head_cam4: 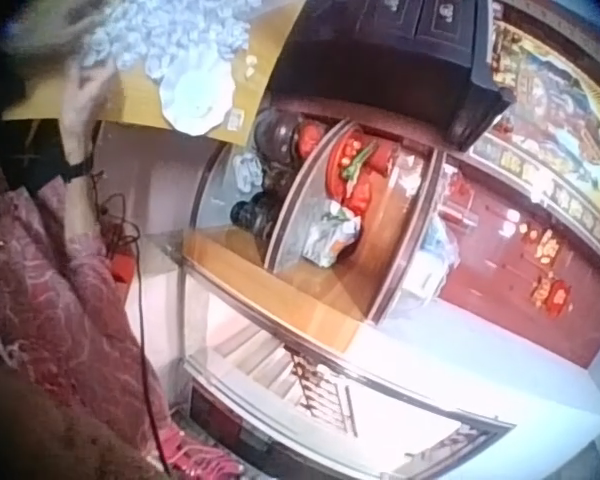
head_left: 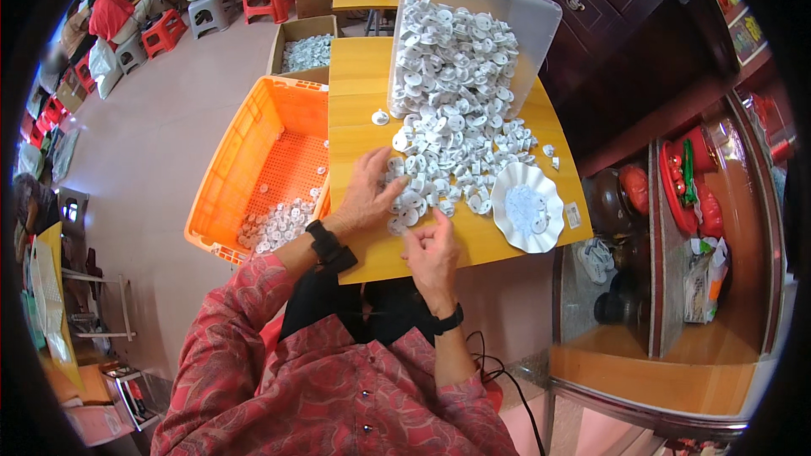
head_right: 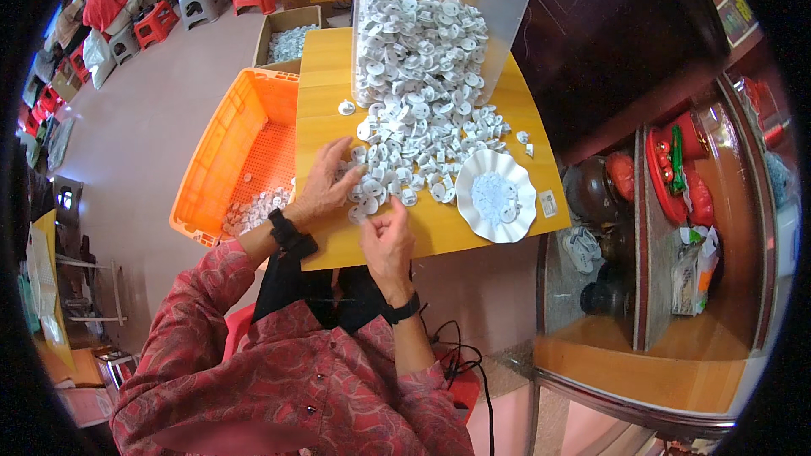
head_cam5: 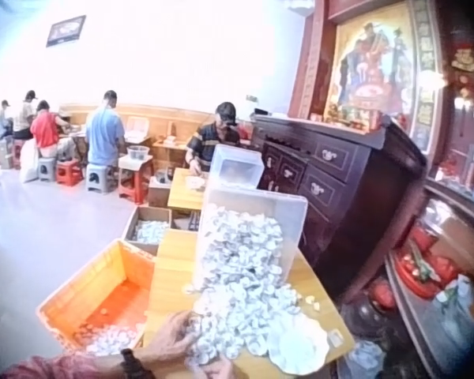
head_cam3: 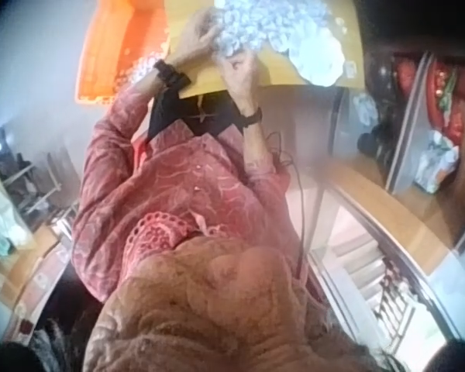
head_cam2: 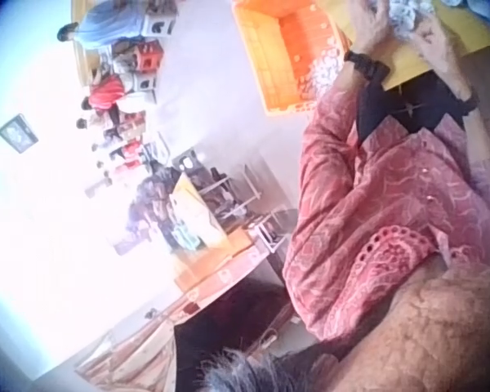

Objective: Sort small white plastic or rubber shoe heel/sole components and arrange them on a table or container.

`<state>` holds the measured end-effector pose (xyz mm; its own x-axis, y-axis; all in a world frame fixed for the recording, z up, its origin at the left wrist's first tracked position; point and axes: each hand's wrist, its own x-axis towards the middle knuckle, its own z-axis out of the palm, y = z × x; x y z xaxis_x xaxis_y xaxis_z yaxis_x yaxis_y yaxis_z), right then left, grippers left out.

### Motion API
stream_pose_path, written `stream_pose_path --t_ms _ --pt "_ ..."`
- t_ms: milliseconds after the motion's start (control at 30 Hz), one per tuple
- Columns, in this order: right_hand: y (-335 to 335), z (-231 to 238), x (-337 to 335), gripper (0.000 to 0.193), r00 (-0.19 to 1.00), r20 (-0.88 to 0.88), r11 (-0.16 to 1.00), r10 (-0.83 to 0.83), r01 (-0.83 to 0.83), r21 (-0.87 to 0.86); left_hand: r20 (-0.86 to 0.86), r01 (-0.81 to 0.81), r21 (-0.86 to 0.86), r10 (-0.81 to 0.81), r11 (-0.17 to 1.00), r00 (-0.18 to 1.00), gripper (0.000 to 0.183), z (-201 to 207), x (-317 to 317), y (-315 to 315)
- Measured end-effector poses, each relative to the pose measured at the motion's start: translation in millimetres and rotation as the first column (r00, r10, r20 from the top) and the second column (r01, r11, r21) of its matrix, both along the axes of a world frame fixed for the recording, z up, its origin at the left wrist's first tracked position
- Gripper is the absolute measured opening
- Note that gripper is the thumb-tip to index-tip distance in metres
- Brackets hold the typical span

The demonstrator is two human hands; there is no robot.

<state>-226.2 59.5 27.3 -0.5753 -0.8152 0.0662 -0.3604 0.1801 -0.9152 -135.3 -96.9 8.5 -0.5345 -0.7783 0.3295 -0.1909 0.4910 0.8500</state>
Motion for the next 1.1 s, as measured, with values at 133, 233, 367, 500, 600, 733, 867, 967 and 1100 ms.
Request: stream_pose_path --t_ms 133,233,367,500,600,733,867,967,1100 --pt "28 5 -31 0.039 0.957 0.245 0.958 -0.157 0.208 -0.197 0.044 0.028 0.056 -0.03 0.998 0.999 0.06 9 11 -8" --pt "45 16 -60 0.035 0.886 0.299 0.901 -0.354 0.409 -0.145 0.052 0.026 0.08 -0.03 0.996 0.998 0.059 8 11 -9" --pt "70 12 -95 0.035 0.778 0.327 0.814 -0.537 0.579 -0.04 -0.025 -0.008 0.086 0.01 0.996 1.0 0.059 -4 2 -22" --pt "77 5 -106 0.04 0.734 0.326 0.784 -0.595 0.619 0.038 0.058 -0.11 -0.047 0.113 0.993 0.992 0.06 -8 3 -53" --pt "80 2 -115 0.039 0.722 0.362 0.785 -0.589 0.618 0.043 0.083 -0.156 -0.084 0.163 0.984 0.983 0.061 -7 0 -68" --pt "84 -5 -133 0.035 0.678 0.502 0.782 -0.537 0.623 -0.003 0.102 -0.094 -0.16 0.111 0.983 0.989 0.053 -9 0 -70" --pt "88 -9 -149 0.03 0.595 0.623 0.759 -0.508 0.651 -0.002 0.05 -0.124 -0.081 0.129 0.989 0.99 0.047 -8 0 -66" --pt "92 -12 -157 0.025 0.538 0.676 0.692 -0.503 0.72 -0.059 0.087 -0.112 -0.126 0.124 0.986 0.989 0.045 -5 4 -65" --pt "105 -17 -173 0.024 0.576 0.635 0.694 -0.515 0.715 -0.086 0.087 -0.115 -0.147 0.129 0.982 0.988 0.044 -6 5 -67"
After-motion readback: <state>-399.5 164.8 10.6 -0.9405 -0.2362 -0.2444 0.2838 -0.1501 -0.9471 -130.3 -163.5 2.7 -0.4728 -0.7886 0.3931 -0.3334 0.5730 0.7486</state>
